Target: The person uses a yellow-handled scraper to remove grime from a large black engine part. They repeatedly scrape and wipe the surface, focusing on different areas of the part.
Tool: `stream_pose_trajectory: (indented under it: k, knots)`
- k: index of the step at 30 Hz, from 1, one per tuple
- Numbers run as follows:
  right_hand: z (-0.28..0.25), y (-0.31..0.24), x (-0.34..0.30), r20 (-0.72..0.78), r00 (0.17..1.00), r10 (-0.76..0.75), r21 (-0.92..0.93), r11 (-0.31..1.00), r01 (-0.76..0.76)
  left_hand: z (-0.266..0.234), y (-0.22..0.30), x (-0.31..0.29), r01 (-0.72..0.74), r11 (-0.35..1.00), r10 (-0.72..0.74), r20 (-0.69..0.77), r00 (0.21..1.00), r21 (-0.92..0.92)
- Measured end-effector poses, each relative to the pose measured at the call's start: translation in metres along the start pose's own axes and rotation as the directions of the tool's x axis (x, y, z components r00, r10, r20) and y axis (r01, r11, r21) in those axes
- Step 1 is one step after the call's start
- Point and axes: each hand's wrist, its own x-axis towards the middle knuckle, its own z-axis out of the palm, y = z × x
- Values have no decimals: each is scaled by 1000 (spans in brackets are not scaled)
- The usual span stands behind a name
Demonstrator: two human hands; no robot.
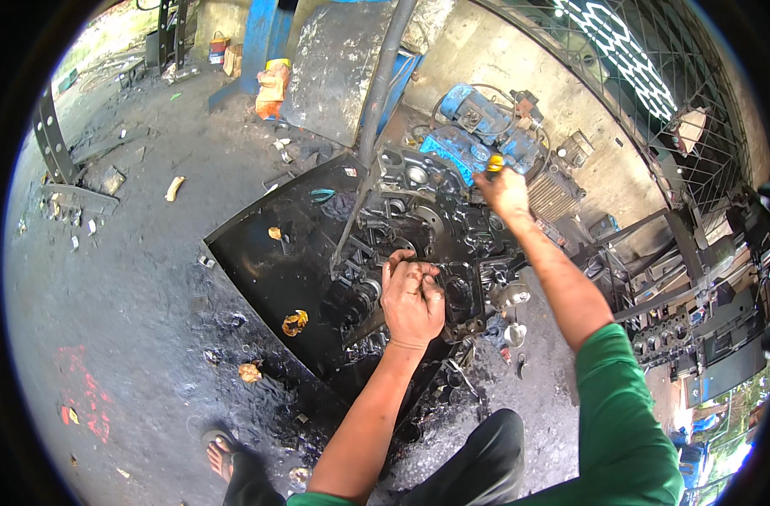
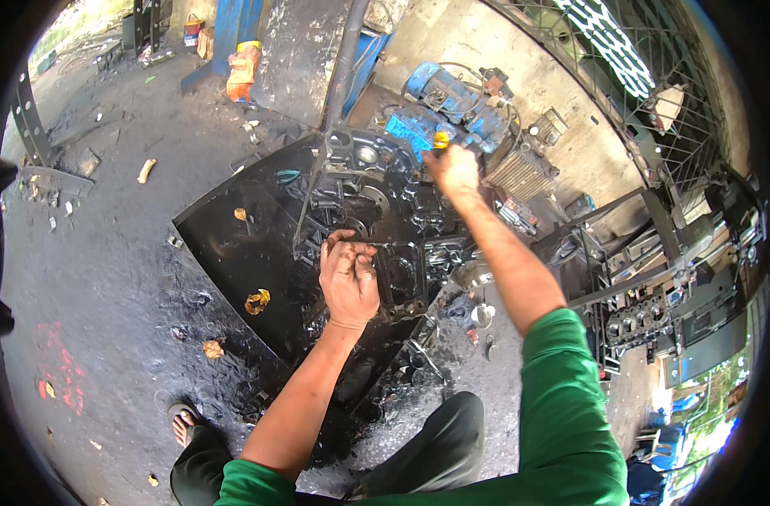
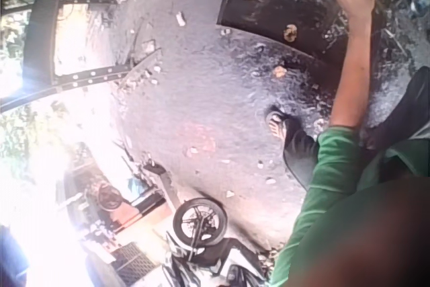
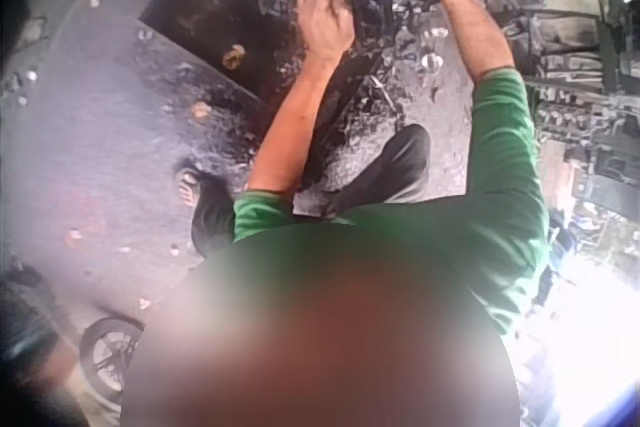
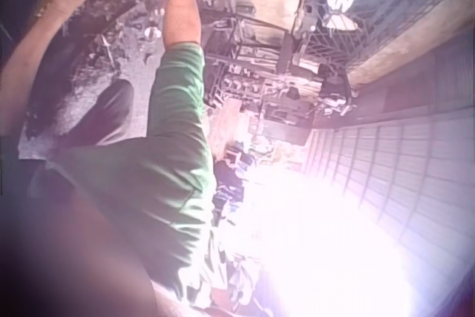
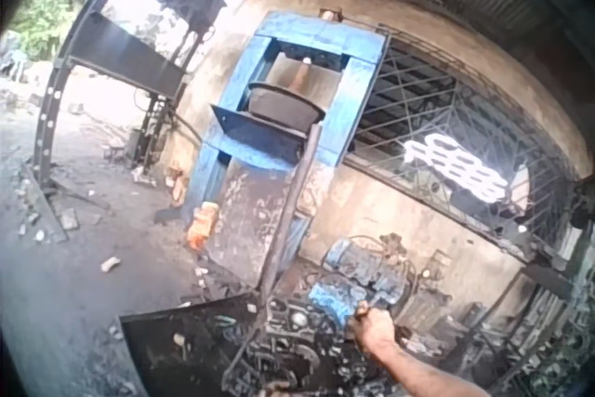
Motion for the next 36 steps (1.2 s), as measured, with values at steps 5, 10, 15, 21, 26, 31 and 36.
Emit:
stream_pose_trajectory:
  k: [5, 10, 15, 21, 26, 31, 36]
  knots:
    - [6, -16, -13, -122, 991, -52, 23, 998, 55, -1, 3, 1, 9, 1000, -9, 0, 1000, -5]
    - [10, -2, -30, -444, 693, -569, 207, 687, 696, -2, 2, 1, 21, 1000, -21, -17, 1000, -11]
    - [9, 0, -27, -223, 751, -621, 229, 716, 660, 0, 3, 1, 3, 1000, -3, -7, 1000, -3]
    - [-9, 8, -35, 36, 787, -616, 204, 775, 598, -3, 3, 2, 14, 1000, -14, 4, 1000, -7]
    - [-8, 1, -27, -41, 592, -805, 123, 584, 802, -3, 3, 3, 5, 1000, -5, 18, 1000, 14]
    - [-13, 2, -14, 71, 695, -715, 173, 695, 698, -3, 4, 1, 26, 999, -26, 13, 1000, -28]
    - [-21, 31, -38, -30, 665, -746, 300, 628, 718, -3, 2, 2, 17, 1000, -16, 4, 1000, -13]
